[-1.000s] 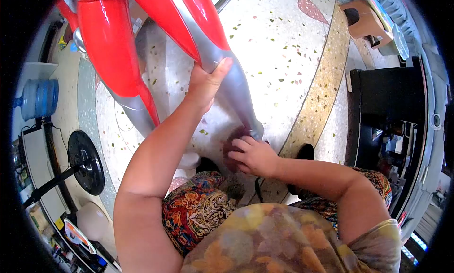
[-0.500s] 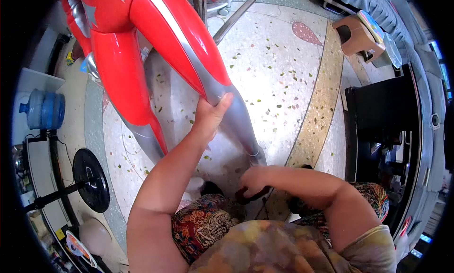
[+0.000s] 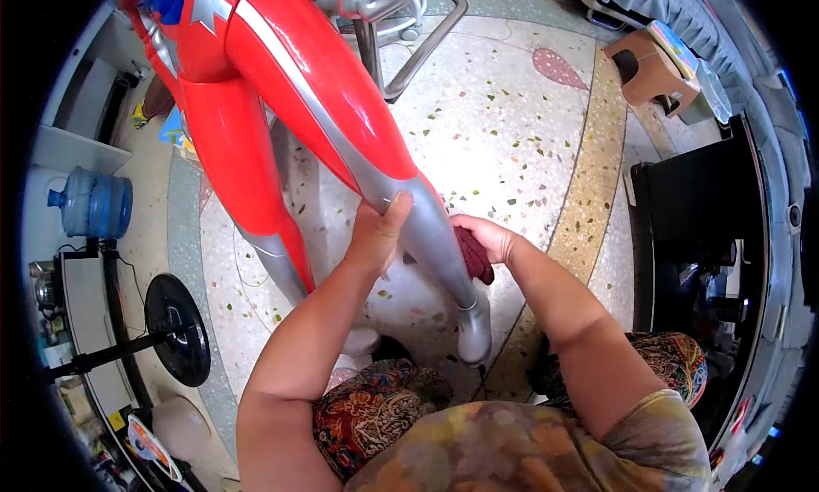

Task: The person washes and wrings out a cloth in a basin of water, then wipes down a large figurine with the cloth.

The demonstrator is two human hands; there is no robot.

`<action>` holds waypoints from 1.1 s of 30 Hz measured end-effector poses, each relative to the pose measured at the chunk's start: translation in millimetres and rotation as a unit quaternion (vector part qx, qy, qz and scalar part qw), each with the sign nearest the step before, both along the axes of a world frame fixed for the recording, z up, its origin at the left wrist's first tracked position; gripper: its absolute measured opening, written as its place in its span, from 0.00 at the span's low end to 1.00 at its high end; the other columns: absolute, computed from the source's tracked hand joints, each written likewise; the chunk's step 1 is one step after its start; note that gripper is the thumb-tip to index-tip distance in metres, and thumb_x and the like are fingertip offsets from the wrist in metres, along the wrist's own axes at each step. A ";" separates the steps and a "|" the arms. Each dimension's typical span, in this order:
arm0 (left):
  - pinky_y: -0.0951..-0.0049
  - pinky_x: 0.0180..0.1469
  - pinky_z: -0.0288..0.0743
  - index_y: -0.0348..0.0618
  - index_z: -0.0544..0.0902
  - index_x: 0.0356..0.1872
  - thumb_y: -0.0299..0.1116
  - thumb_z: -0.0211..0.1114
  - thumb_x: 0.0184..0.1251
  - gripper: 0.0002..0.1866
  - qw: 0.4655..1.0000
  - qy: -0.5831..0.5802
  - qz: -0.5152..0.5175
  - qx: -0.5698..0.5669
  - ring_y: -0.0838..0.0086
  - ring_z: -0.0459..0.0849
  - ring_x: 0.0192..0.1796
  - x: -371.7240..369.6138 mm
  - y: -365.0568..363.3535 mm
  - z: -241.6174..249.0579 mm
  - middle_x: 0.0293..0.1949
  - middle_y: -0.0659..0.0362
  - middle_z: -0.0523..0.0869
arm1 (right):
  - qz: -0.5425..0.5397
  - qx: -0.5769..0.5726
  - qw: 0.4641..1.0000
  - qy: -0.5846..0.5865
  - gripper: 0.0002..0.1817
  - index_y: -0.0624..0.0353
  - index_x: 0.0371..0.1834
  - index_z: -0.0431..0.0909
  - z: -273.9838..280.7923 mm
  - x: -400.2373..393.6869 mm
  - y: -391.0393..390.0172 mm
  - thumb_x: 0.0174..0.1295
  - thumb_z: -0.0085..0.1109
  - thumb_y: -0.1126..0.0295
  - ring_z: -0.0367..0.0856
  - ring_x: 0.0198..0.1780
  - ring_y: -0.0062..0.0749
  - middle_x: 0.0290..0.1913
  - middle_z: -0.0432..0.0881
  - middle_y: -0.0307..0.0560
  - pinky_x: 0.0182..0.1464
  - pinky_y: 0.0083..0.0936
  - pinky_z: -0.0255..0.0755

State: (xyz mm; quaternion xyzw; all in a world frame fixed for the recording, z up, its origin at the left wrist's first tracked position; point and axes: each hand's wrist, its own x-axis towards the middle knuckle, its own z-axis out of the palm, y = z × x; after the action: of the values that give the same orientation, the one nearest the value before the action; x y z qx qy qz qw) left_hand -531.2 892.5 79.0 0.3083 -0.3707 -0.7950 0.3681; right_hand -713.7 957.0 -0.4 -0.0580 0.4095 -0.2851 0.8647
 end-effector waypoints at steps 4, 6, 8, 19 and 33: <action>0.72 0.52 0.68 0.38 0.69 0.51 0.41 0.67 0.54 0.27 0.999 -0.024 0.031 -0.001 0.74 0.74 0.48 -0.3 1.0 -6.1 0.45 0.58 0.76 | 0.022 -0.020 0.998 -0.057 0.24 0.62 0.54 0.68 -14.1 -0.6 25.1 0.62 0.43 0.56 0.77 0.46 0.31 0.48 0.77 0.48 0.49 0.29 0.71; 0.72 0.51 0.68 0.37 0.68 0.51 0.40 0.67 0.54 0.27 0.998 -0.037 0.047 -0.005 0.74 0.74 0.48 -1.8 0.1 -8.7 0.45 0.57 0.76 | 0.058 -0.023 0.996 0.069 0.23 0.59 0.46 0.74 -6.4 -2.8 44.5 0.62 0.40 0.52 0.78 0.36 0.30 0.39 0.80 0.45 0.43 0.27 0.72; 0.72 0.51 0.68 0.38 0.68 0.51 0.39 0.66 0.55 0.26 0.997 -0.061 0.048 0.022 0.74 0.74 0.47 -0.9 0.3 -11.1 0.45 0.58 0.75 | 0.125 -0.017 0.983 0.130 0.25 0.60 0.48 0.74 -26.6 -9.1 65.9 0.61 0.40 0.51 0.78 0.37 0.30 0.41 0.80 0.46 0.42 0.26 0.71; 0.70 0.50 0.69 0.36 0.66 0.53 0.36 0.60 0.59 0.24 0.994 -0.110 0.003 0.004 0.73 0.75 0.47 6.3 1.4 -6.1 0.45 0.57 0.76 | -0.056 -0.054 0.995 0.070 0.21 0.63 0.48 0.71 41.3 6.3 -21.4 0.63 0.44 0.57 0.80 0.39 0.32 0.42 0.80 0.50 0.45 0.29 0.74; 0.71 0.51 0.68 0.37 0.67 0.52 0.48 0.62 0.58 0.29 0.993 -0.101 0.019 -0.052 0.73 0.73 0.48 10.9 -2.1 -23.1 0.45 0.58 0.75 | 0.147 -0.006 0.988 0.040 0.28 0.63 0.53 0.70 -12.3 -0.9 20.6 0.64 0.39 0.50 0.78 0.44 0.33 0.49 0.77 0.48 0.47 0.29 0.72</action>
State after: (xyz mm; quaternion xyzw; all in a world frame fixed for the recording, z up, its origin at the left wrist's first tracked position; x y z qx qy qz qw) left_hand -520.3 890.4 55.9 0.3748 -0.4413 -0.7318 0.3597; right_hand -714.6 977.6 -12.7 -0.1340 0.4290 -0.1548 0.8798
